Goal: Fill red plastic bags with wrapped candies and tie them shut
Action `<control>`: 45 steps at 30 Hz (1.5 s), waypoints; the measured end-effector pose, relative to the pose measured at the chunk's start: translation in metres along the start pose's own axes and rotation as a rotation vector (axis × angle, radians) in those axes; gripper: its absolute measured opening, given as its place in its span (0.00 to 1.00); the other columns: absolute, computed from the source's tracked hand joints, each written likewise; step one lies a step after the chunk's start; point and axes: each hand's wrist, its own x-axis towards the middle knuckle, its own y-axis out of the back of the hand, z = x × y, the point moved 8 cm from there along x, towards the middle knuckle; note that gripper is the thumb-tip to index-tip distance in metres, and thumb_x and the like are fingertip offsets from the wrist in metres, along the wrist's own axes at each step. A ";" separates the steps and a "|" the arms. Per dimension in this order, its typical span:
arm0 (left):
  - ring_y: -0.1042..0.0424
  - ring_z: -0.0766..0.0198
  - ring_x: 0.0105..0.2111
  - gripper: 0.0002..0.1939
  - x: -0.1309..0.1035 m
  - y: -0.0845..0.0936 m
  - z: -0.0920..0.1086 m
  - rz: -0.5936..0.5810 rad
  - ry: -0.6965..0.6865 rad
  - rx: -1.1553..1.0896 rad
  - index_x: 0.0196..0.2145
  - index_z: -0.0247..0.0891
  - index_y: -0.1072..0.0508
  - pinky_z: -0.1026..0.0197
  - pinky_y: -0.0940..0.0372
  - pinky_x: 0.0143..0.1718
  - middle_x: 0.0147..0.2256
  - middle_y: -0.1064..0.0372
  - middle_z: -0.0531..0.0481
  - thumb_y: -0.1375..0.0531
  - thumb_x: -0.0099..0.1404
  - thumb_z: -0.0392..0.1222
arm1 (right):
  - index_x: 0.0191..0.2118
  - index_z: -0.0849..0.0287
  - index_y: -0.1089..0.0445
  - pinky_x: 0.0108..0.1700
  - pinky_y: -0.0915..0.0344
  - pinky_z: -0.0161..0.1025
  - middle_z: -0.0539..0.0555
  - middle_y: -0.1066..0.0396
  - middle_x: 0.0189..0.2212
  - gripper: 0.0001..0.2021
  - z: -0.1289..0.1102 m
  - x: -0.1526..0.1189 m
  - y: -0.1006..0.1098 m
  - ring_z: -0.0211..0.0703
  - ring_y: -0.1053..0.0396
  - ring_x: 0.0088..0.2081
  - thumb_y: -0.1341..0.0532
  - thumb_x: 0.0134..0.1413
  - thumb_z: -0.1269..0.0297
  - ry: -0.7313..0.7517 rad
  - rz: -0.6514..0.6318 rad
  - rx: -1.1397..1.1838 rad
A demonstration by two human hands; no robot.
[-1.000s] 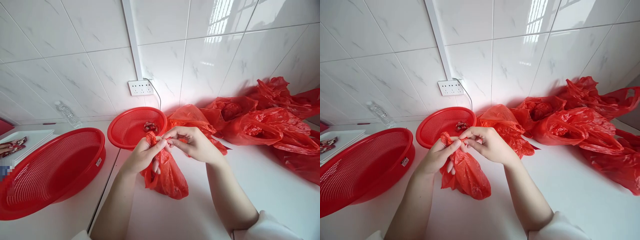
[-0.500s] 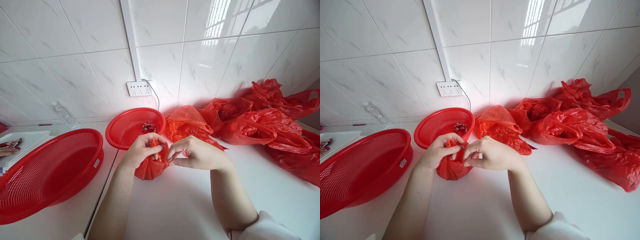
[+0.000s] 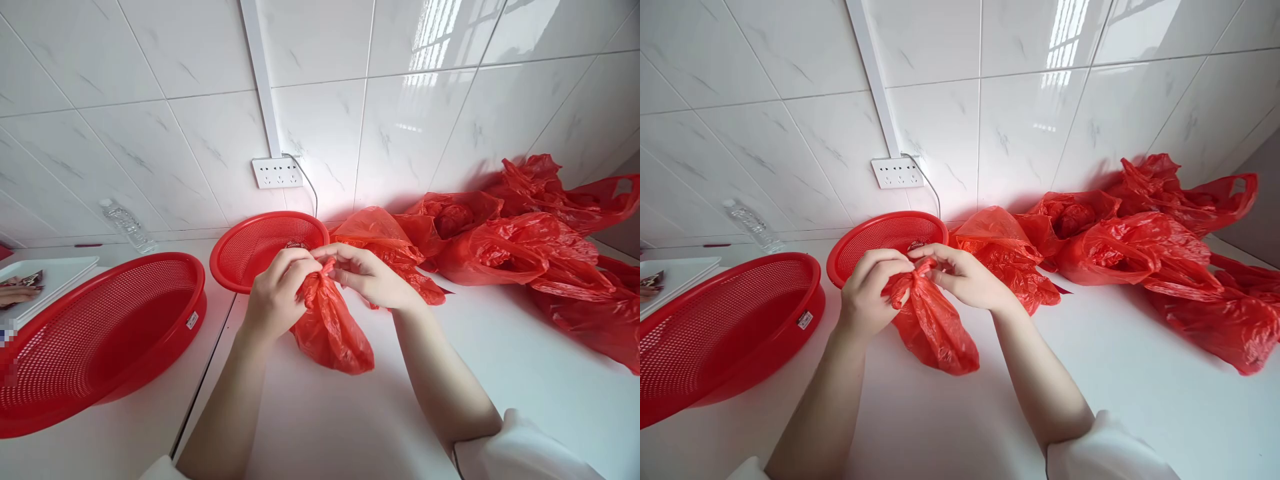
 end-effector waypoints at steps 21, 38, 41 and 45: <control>0.33 0.67 0.25 0.07 -0.020 -0.014 -0.051 -0.488 0.601 0.104 0.33 0.43 0.30 0.65 0.41 0.24 0.25 0.31 0.58 0.42 0.53 0.36 | 0.29 0.55 0.24 0.27 0.45 0.35 0.50 0.27 0.25 0.10 0.014 -0.032 0.076 0.39 0.35 0.26 0.44 0.47 0.68 -0.362 0.346 -0.910; 0.38 0.66 0.23 0.03 -0.049 -0.032 -0.094 -0.825 0.798 0.019 0.21 0.40 0.37 0.64 0.49 0.21 0.24 0.35 0.54 0.46 0.51 0.39 | 0.21 0.58 0.32 0.33 0.36 0.34 0.50 0.26 0.23 0.09 0.077 -0.074 0.151 0.39 0.29 0.28 0.46 0.46 0.66 -0.654 0.288 -0.672; 0.36 0.64 0.25 0.02 -0.060 -0.043 -0.101 -0.926 0.841 0.017 0.23 0.41 0.33 0.63 0.47 0.22 0.28 0.31 0.53 0.45 0.51 0.39 | 0.26 0.57 0.29 0.35 0.34 0.36 0.51 0.25 0.27 0.08 0.084 -0.077 0.146 0.42 0.27 0.31 0.45 0.47 0.67 -0.724 0.159 -0.666; 0.29 0.61 0.32 0.09 -0.064 -0.042 -0.098 -0.960 0.858 -0.067 0.32 0.45 0.26 0.64 0.39 0.27 0.35 0.27 0.52 0.41 0.54 0.48 | 0.46 0.53 0.27 0.47 0.33 0.41 0.54 0.26 0.47 0.17 0.069 -0.070 0.130 0.49 0.29 0.47 0.40 0.49 0.62 -0.655 0.063 -0.756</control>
